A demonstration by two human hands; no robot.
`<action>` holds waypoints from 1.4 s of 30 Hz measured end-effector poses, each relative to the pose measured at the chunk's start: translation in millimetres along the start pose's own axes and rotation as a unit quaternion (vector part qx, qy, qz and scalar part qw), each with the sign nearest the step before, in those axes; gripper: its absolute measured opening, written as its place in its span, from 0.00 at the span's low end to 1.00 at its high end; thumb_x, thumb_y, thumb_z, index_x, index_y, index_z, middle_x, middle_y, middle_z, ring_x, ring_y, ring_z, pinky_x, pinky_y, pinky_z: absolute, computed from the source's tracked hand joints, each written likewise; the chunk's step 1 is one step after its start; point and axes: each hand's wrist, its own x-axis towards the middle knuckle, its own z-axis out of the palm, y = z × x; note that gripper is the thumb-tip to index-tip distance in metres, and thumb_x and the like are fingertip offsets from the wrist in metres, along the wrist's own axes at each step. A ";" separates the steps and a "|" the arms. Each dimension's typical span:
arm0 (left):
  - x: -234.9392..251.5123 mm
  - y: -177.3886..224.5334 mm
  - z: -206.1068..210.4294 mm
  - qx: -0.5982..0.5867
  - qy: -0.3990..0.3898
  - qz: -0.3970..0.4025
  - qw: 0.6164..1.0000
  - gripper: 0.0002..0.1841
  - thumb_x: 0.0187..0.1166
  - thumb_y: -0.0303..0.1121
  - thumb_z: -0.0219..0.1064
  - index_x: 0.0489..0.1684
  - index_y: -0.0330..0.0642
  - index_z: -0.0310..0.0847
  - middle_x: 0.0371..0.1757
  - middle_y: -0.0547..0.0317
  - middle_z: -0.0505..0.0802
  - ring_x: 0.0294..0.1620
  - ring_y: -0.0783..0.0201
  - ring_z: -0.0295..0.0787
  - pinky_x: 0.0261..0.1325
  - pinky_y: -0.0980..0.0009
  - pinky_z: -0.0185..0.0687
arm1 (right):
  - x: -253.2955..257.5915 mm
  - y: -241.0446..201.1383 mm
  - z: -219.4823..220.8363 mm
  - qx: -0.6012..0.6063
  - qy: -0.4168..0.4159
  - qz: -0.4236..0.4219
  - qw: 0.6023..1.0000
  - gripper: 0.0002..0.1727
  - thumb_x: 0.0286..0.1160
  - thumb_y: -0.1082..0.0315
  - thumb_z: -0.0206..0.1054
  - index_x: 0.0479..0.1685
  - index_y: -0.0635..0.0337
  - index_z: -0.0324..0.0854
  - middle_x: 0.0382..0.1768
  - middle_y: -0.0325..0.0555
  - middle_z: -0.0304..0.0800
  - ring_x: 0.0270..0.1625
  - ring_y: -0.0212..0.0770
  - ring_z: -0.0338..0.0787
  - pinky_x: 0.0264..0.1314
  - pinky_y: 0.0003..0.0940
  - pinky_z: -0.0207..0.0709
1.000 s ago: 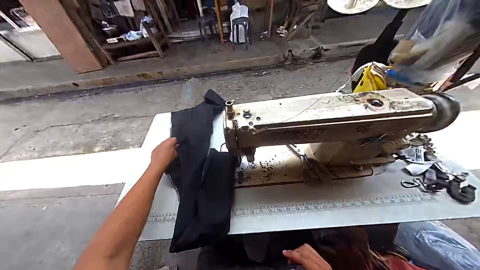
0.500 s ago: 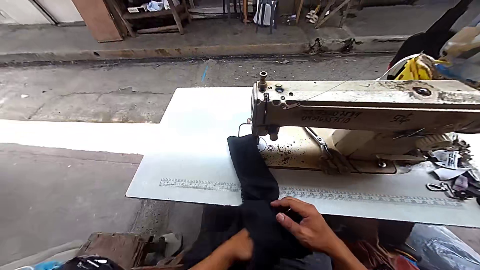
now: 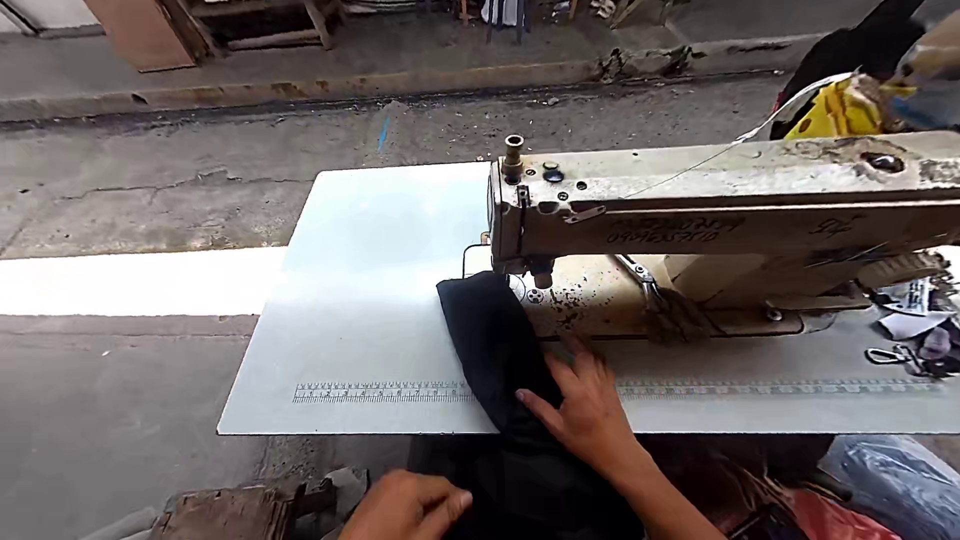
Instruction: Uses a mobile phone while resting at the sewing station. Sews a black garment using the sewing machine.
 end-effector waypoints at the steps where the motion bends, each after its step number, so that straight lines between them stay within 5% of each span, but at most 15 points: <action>1: 10.2 -2.7 -18.4 0.008 0.126 0.011 0.992 0.19 0.86 0.44 0.60 0.38 0.40 0.94 0.34 0.56 0.96 0.36 0.63 0.95 0.44 0.60 0.92 | 0.5 -17.4 9.2 0.005 -0.013 -0.003 1.000 0.35 0.72 0.42 0.69 0.64 0.66 0.87 0.73 0.72 0.79 0.77 0.74 0.77 0.78 0.70 0.67; 4: 88.5 -4.7 -58.8 0.047 0.289 0.055 0.955 0.21 0.88 0.41 0.57 0.64 0.33 0.86 0.62 0.46 0.93 0.66 0.56 0.90 0.70 0.56 0.83 | 21.9 -66.8 24.9 -0.018 -0.072 0.045 0.996 0.35 0.74 0.48 0.69 0.67 0.73 0.82 0.61 0.74 0.85 0.61 0.73 0.86 0.59 0.63 0.79; 6: 147.8 -22.7 -68.8 0.121 0.229 0.067 0.963 0.28 0.92 0.46 0.48 0.83 0.39 0.72 0.83 0.47 0.79 0.86 0.50 0.71 0.86 0.46 0.63 | 40.6 -84.3 31.0 -0.051 -0.115 0.082 0.989 0.36 0.75 0.48 0.67 0.66 0.77 0.81 0.60 0.75 0.84 0.58 0.71 0.88 0.53 0.59 0.82; 8: 206.0 -36.7 -82.2 0.195 0.127 0.054 0.971 0.30 0.93 0.49 0.37 0.90 0.49 0.65 0.91 0.50 0.68 0.93 0.43 0.54 0.87 0.31 0.45 | 53.7 -91.7 36.1 -0.093 -0.119 0.085 0.985 0.35 0.75 0.48 0.66 0.61 0.78 0.83 0.58 0.73 0.86 0.56 0.67 0.90 0.48 0.55 0.84; 10: 246.9 -43.6 -93.9 0.260 0.073 0.069 0.960 0.30 0.94 0.49 0.35 0.91 0.53 0.64 0.92 0.49 0.66 0.94 0.39 0.50 0.85 0.25 0.40 | 62.5 -92.0 39.4 -0.116 -0.104 0.083 0.984 0.35 0.75 0.48 0.65 0.61 0.78 0.83 0.56 0.70 0.88 0.56 0.65 0.91 0.46 0.52 0.84; 13: 269.7 -46.2 -106.0 0.315 0.079 0.141 0.935 0.29 0.93 0.47 0.38 0.88 0.52 0.69 0.92 0.53 0.66 0.94 0.45 0.54 0.87 0.30 0.43 | 72.7 -89.1 41.1 -0.080 -0.073 0.104 0.989 0.39 0.77 0.48 0.64 0.71 0.80 0.76 0.54 0.67 0.89 0.55 0.63 0.91 0.49 0.49 0.84; 19: 235.6 -81.8 -114.7 0.325 0.074 0.149 0.931 0.31 0.93 0.54 0.30 0.93 0.63 0.59 0.94 0.58 0.62 0.95 0.48 0.51 0.87 0.28 0.39 | 55.3 -87.7 24.7 0.083 -0.150 0.002 0.985 0.35 0.80 0.57 0.64 0.77 0.79 0.71 0.56 0.66 0.89 0.57 0.62 0.90 0.58 0.47 0.84; 23: 206.8 -74.6 -96.6 0.314 0.092 0.091 0.941 0.32 0.93 0.55 0.34 0.91 0.55 0.63 0.92 0.53 0.66 0.94 0.45 0.53 0.85 0.28 0.45 | 23.7 -48.0 13.5 0.090 -0.009 -0.023 0.996 0.18 0.80 0.66 0.62 0.56 0.71 0.89 0.42 0.55 0.93 0.44 0.48 0.95 0.48 0.36 0.89; 26: 226.5 -76.7 -103.7 0.314 0.112 0.107 0.937 0.30 0.93 0.53 0.39 0.91 0.58 0.64 0.92 0.53 0.67 0.93 0.43 0.56 0.83 0.23 0.45 | 9.4 -38.1 10.8 0.001 -0.043 -0.009 0.999 0.21 0.78 0.56 0.66 0.59 0.63 0.89 0.44 0.57 0.90 0.46 0.58 0.92 0.42 0.48 0.87; 29: 254.4 -53.6 -115.7 0.209 0.106 0.230 0.945 0.20 0.82 0.30 0.63 0.73 0.46 0.85 0.82 0.43 0.79 0.80 0.38 0.77 0.76 0.22 0.57 | 12.7 -60.0 14.5 0.021 -0.079 -0.017 0.997 0.28 0.76 0.53 0.70 0.67 0.67 0.84 0.48 0.59 0.90 0.48 0.58 0.93 0.43 0.48 0.88; 31: 260.0 -32.0 -113.5 0.176 0.058 0.283 0.941 0.12 0.73 0.17 0.66 0.50 0.33 0.92 0.65 0.37 0.90 0.69 0.37 0.86 0.69 0.33 0.74 | 24.8 -73.9 11.8 0.076 -0.143 0.025 0.986 0.27 0.80 0.58 0.68 0.69 0.72 0.80 0.53 0.64 0.89 0.52 0.59 0.92 0.51 0.51 0.87; 32: 261.3 -24.5 -111.9 0.200 0.030 0.288 0.936 0.09 0.73 0.15 0.65 0.43 0.29 0.91 0.59 0.37 0.92 0.69 0.38 0.86 0.73 0.38 0.74 | 33.3 -78.2 10.3 0.098 -0.174 0.047 0.979 0.26 0.82 0.62 0.66 0.71 0.74 0.78 0.57 0.66 0.87 0.55 0.60 0.92 0.56 0.51 0.86; 36: 258.9 -5.5 -115.0 0.368 0.015 0.252 0.895 0.12 0.84 0.22 0.58 0.53 0.33 0.90 0.66 0.44 0.91 0.75 0.42 0.82 0.74 0.44 0.73 | 57.8 -85.7 14.0 0.145 -0.207 0.094 0.963 0.25 0.84 0.72 0.58 0.78 0.73 0.72 0.67 0.68 0.82 0.65 0.59 0.88 0.67 0.49 0.81; 38: 258.9 -18.7 -117.3 0.376 0.041 0.279 0.883 0.15 0.84 0.20 0.57 0.52 0.38 0.92 0.69 0.51 0.91 0.79 0.45 0.80 0.73 0.45 0.76 | 60.7 -87.7 19.0 0.148 -0.204 0.100 0.963 0.24 0.83 0.73 0.58 0.78 0.72 0.72 0.66 0.67 0.83 0.63 0.58 0.89 0.65 0.48 0.82; 42: 241.1 -58.5 -123.4 0.365 0.073 0.278 0.886 0.23 0.81 0.17 0.55 0.70 0.45 0.86 0.79 0.47 0.84 0.78 0.39 0.80 0.74 0.43 0.76 | 53.7 -87.6 26.0 0.127 -0.179 0.071 0.973 0.26 0.81 0.74 0.57 0.79 0.66 0.75 0.59 0.66 0.87 0.53 0.59 0.92 0.55 0.49 0.85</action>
